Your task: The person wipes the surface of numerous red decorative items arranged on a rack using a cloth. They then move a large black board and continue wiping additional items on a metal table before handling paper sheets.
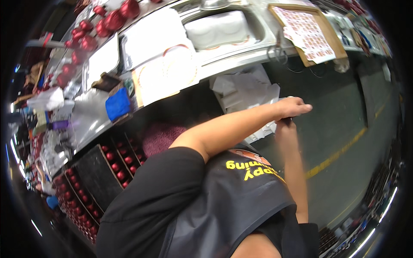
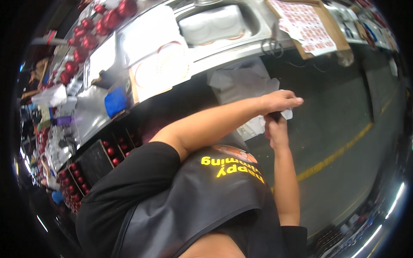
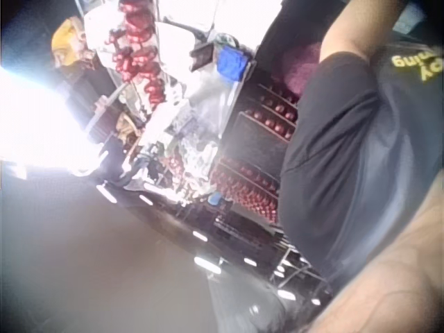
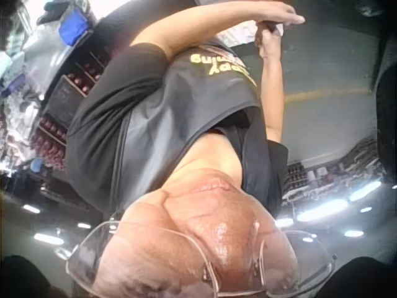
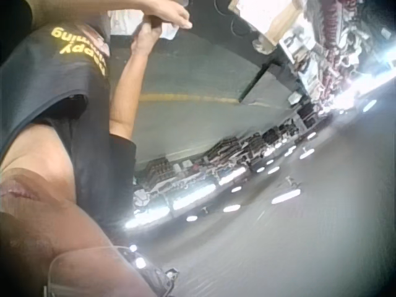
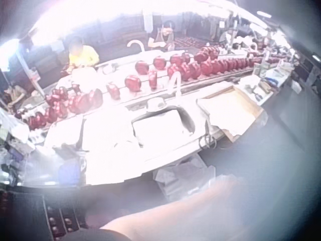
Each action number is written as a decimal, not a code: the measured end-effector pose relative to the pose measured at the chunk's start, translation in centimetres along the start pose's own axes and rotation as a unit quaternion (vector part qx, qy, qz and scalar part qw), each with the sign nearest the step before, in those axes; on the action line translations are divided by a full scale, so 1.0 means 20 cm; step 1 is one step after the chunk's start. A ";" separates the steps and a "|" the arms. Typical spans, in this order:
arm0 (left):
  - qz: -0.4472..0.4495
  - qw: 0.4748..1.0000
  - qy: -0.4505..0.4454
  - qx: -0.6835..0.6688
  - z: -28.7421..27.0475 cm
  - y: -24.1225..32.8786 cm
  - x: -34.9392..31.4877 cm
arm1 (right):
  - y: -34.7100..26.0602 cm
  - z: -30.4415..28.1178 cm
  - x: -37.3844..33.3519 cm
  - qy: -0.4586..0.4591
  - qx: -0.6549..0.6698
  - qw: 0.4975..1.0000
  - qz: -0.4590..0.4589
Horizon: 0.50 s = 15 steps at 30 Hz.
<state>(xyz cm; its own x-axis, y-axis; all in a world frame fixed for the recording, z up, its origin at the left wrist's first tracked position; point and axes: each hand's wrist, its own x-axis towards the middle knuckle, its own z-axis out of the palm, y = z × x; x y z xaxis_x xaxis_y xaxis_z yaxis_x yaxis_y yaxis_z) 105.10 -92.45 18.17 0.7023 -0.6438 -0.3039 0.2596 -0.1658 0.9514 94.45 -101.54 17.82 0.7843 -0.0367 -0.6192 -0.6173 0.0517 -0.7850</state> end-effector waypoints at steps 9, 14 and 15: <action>0.130 0.829 -0.317 -0.442 -0.24 0.31 -0.24 | -0.35 0.30 -0.24 -0.394 0.561 0.728 0.018; 0.109 0.965 -0.123 -0.206 -0.26 0.29 -0.27 | -0.34 0.25 -0.18 -0.190 0.330 0.919 0.097; 0.071 0.969 -0.107 -0.212 -0.26 0.26 -0.27 | -0.31 0.25 -0.15 -0.139 0.296 0.939 0.102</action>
<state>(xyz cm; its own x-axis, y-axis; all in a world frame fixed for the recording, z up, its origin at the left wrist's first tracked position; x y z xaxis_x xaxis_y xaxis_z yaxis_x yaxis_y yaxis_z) 106.21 -85.96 24.55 0.6086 -0.7858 -0.1103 0.4515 0.2286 0.8625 96.26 -96.67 24.61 0.6899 0.2927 -0.6621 -0.6792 0.5782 -0.4522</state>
